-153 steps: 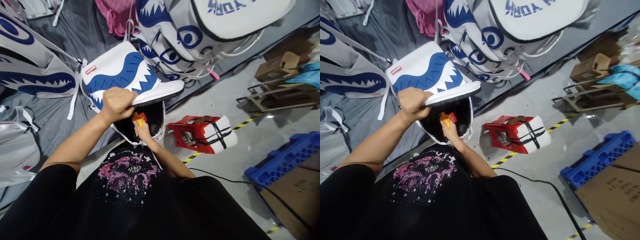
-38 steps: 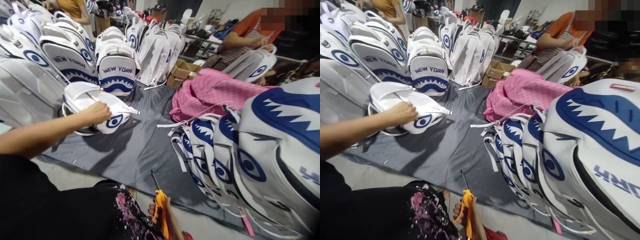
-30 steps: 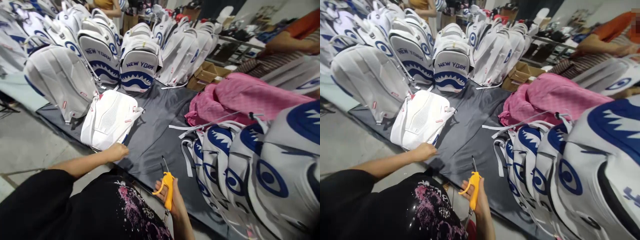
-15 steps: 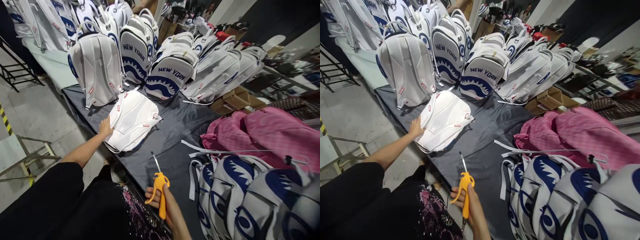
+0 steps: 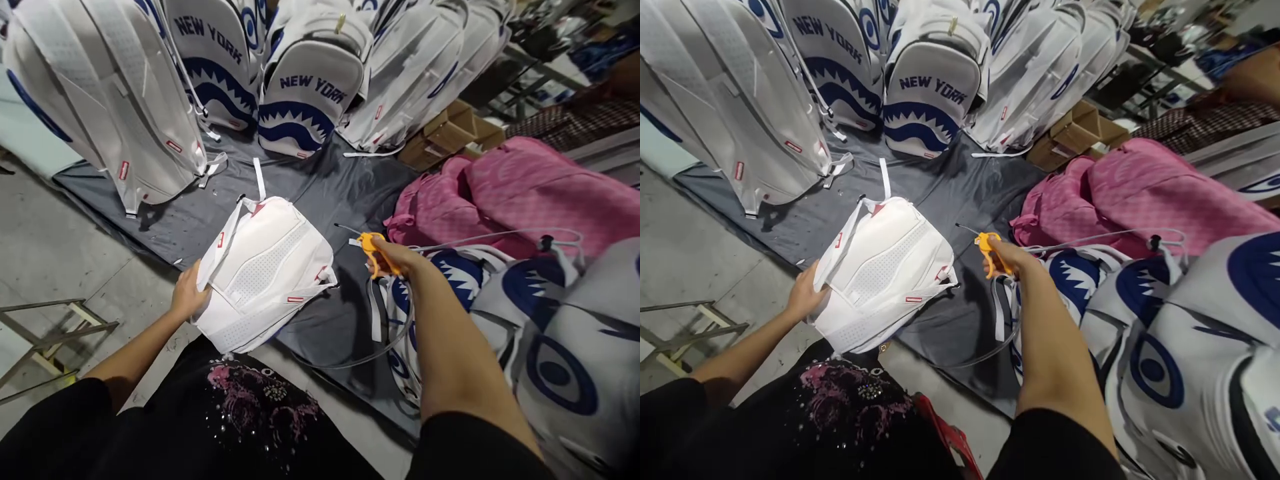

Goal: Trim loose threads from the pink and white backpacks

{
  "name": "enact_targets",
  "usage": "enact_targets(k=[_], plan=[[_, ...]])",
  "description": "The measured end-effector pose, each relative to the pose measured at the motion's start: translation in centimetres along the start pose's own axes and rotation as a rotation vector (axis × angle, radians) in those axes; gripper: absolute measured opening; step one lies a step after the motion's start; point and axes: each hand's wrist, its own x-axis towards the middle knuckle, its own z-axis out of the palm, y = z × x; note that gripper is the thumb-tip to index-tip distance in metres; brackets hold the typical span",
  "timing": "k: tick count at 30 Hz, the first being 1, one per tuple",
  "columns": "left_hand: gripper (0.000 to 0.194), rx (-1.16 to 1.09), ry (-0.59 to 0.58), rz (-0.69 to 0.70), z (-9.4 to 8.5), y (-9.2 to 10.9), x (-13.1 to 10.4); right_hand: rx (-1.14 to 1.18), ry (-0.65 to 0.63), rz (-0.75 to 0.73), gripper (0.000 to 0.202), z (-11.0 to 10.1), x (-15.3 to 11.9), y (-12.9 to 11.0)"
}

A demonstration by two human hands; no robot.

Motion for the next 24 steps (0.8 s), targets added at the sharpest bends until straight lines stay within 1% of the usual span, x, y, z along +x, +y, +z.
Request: enact_targets(k=[1, 3, 4, 5, 6, 10, 13, 15, 17, 18, 19, 20, 22, 23, 24], plan=[[0.074, -0.018, 0.000, -0.003, -0.1, 0.0, 0.0, -0.059, -0.115, 0.088, 0.048, 0.0, 0.9, -0.7], [0.073, -0.051, -0.003, -0.021, -0.1, -0.1, -0.1, -0.156, -0.422, 0.279, 0.048, 0.1, 2.2, -2.0], [0.074, -0.064, -0.002, -0.037, -0.1, -0.1, -0.2, -0.205, -0.552, 0.355, 0.048, 0.2, 2.7, -2.8], [0.075, -0.076, 0.000, -0.050, -0.1, -0.2, -0.3, -0.244, -0.638, 0.401, 0.048, 0.3, 3.1, -3.5], [0.076, -0.089, 0.002, -0.058, 0.0, -0.2, -0.4, -0.264, -0.678, 0.412, 0.048, 0.4, 3.4, -4.1], [0.076, -0.158, 0.011, -0.077, 0.2, -0.5, -0.5, -0.273, -0.697, 0.346, 0.044, 1.0, 3.8, -5.9], [0.074, -0.253, 0.021, -0.119, -0.2, -0.4, -0.5, -0.298, -0.722, 0.272, 0.040, 1.7, 3.6, -6.1], [0.068, -0.273, 0.054, -0.138, -0.8, 0.4, -0.5, -0.340, -0.740, 0.202, 0.038, 2.4, 3.1, -5.8], [0.063, -0.210, 0.112, -0.167, -1.5, 1.9, -0.6, -0.435, -0.659, 0.109, 0.036, 3.5, 1.8, -5.2], [0.060, -0.178, 0.130, -0.175, -1.9, 2.8, -0.6, -0.493, -0.607, 0.058, 0.035, 4.1, 0.8, -4.9], [0.058, -0.169, 0.128, -0.172, -2.2, 3.7, -0.7, -0.554, -0.590, 0.017, 0.035, 4.8, -0.4, -4.7], [0.056, -0.191, 0.106, -0.154, -2.5, 4.6, -0.8, -0.606, -0.633, -0.012, 0.036, 5.5, -1.7, -4.4], [0.053, -0.340, 0.020, -0.127, -2.7, 6.2, -1.0, -0.648, -0.859, -0.038, 0.038, 6.7, -4.1, -4.1], [0.053, -0.459, -0.034, -0.148, -2.7, 6.8, -1.1, -0.652, -0.952, -0.045, 0.039, 7.2, -5.0, -4.1], [0.053, -0.582, -0.091, -0.193, -2.6, 7.1, -1.0, -0.660, -0.964, -0.055, 0.039, 7.6, -5.5, -4.2]])
